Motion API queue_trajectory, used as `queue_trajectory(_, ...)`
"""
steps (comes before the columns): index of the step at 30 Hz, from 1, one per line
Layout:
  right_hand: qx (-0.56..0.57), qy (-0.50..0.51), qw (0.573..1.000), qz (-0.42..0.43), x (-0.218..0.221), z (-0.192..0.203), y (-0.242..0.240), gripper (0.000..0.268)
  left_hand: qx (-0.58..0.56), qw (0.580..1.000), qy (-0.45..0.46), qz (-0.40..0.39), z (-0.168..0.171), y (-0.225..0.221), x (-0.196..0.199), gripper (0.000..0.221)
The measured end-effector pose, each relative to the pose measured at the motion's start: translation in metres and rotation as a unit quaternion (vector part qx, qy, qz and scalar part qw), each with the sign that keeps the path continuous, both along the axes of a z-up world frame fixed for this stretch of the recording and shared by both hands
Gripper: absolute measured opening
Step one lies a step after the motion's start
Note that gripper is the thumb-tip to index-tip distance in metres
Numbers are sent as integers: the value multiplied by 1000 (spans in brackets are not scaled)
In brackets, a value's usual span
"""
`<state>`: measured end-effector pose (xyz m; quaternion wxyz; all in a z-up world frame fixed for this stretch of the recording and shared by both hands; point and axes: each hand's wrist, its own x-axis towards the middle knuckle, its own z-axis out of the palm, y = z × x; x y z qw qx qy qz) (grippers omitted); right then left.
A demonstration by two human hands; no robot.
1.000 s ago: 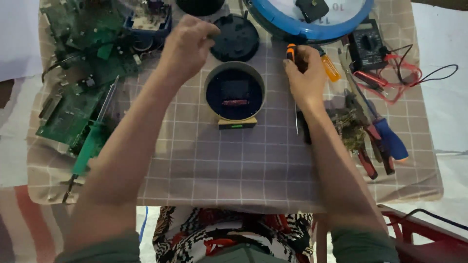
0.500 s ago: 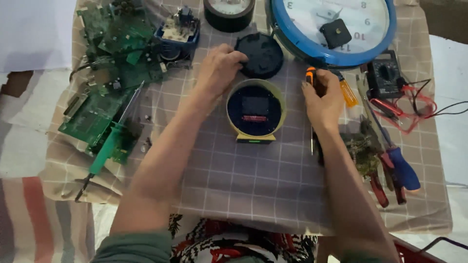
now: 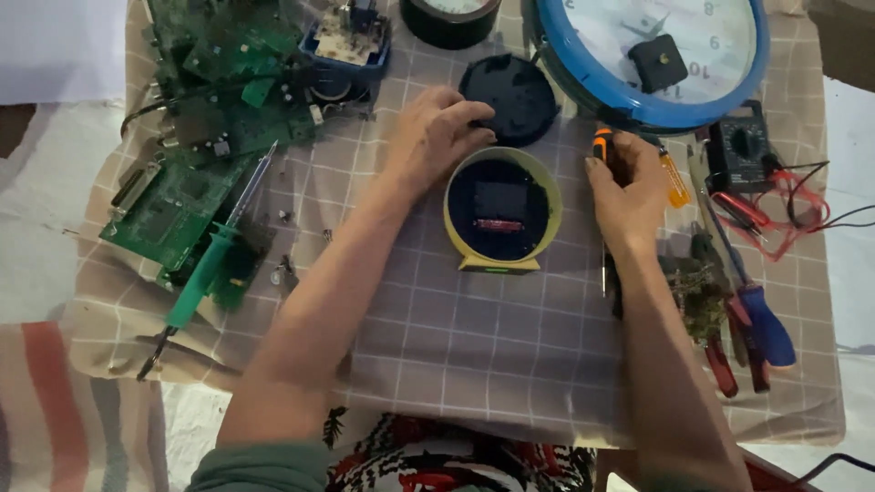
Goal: Disassembling a small yellow electronic device using a screwdriver and hands on a workbench.
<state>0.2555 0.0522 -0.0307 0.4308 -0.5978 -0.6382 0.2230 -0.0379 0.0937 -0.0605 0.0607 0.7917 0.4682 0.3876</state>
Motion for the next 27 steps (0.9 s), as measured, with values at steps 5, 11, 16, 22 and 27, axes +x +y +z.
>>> queue_trajectory(5,-3,-43,999,2,-1,2,0,36,-32,999,-32,5,9,-4,5,25)
queue_trajectory(11,-27,-62,998,3,3,-4,2,31,-43,997,-56,13,16,-7,7,17)
queue_trajectory(16,-7,-63,998,8,3,-3,2,31,-46,991,-127,9,25,-13,-4,11)
queue_trajectory(22,8,-56,998,-16,6,-4,-1,20,-85,954,-286,39,35,-24,-15,14)
queue_trajectory(27,171,-63,983,-35,11,-4,-3,18,-106,929,-354,-8,72,-47,-7,8)
